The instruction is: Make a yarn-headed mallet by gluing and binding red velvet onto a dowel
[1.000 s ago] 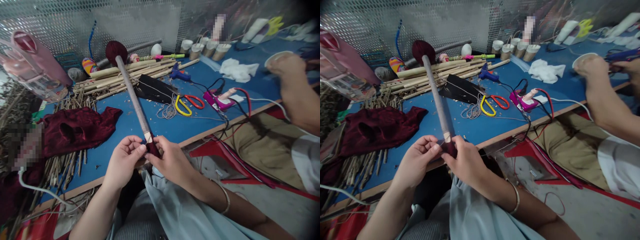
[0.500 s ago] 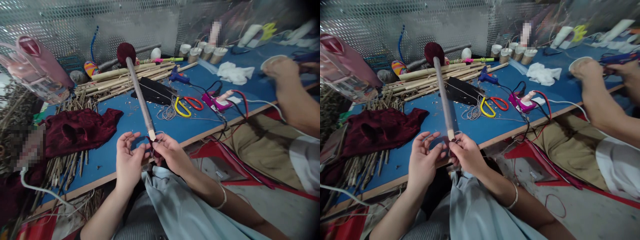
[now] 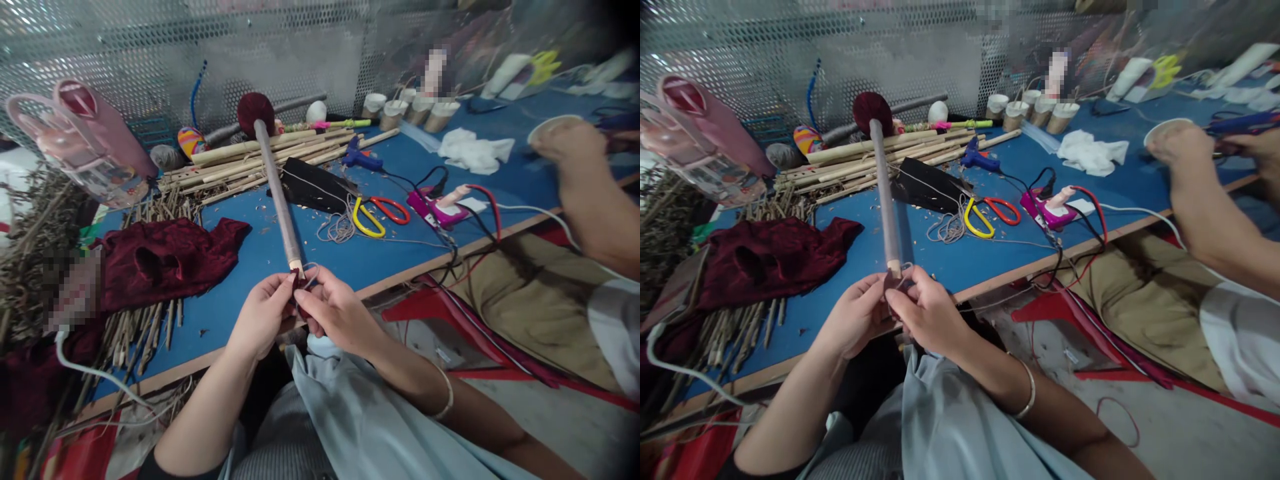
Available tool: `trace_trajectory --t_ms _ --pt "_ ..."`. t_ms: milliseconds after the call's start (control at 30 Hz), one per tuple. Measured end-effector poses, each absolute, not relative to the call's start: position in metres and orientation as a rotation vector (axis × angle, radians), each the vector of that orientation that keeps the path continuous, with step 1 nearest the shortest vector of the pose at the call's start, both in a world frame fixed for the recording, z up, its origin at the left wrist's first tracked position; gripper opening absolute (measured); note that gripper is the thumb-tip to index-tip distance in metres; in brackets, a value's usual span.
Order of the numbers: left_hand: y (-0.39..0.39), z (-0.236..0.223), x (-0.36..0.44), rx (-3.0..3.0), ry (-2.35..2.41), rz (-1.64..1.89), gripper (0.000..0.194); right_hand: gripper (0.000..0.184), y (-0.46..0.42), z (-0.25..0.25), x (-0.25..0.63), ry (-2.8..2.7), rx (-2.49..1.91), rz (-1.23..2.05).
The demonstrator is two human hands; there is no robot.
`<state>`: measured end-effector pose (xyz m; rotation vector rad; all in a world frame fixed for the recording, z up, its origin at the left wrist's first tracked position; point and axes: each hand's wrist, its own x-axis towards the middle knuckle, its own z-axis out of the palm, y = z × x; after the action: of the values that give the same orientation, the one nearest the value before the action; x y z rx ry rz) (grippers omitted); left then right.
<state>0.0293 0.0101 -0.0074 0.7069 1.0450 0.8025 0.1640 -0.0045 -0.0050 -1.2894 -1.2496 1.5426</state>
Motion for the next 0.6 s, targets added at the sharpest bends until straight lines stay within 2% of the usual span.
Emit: trace_trajectory --t_ms 100,233,267,300,367,400,500,600 --pt "0.009 -0.004 0.028 0.685 1.055 0.799 0.035 0.023 -0.006 -0.007 0.161 -1.354 -1.240 1.607" --pt "0.010 0.002 0.021 0.748 1.115 0.934 0.027 0.052 -0.014 -0.008 0.160 -1.414 -1.113 1.757" --pt "0.011 0.003 0.018 0.761 1.130 0.993 0.026 0.054 -0.016 -0.006 0.162 -1.429 -1.113 1.763" --pt "0.011 0.004 0.015 0.762 1.141 1.037 0.025 0.049 -0.018 -0.004 0.166 -1.458 -1.130 1.754" --pt "0.011 0.005 0.008 0.725 1.153 1.048 0.024 0.027 -0.019 0.004 0.178 -1.559 -1.185 1.674" --pt "0.010 0.006 0.005 0.691 1.158 1.023 0.025 0.025 -0.019 0.009 0.186 -1.615 -1.204 1.600" --pt "0.004 0.007 -0.002 0.594 1.131 0.937 0.027 0.036 -0.014 0.020 0.207 -1.721 -1.204 1.420" --pt "-0.001 0.010 -0.004 0.562 1.091 0.929 0.027 0.029 -0.008 0.019 0.216 -1.775 -1.179 1.521"
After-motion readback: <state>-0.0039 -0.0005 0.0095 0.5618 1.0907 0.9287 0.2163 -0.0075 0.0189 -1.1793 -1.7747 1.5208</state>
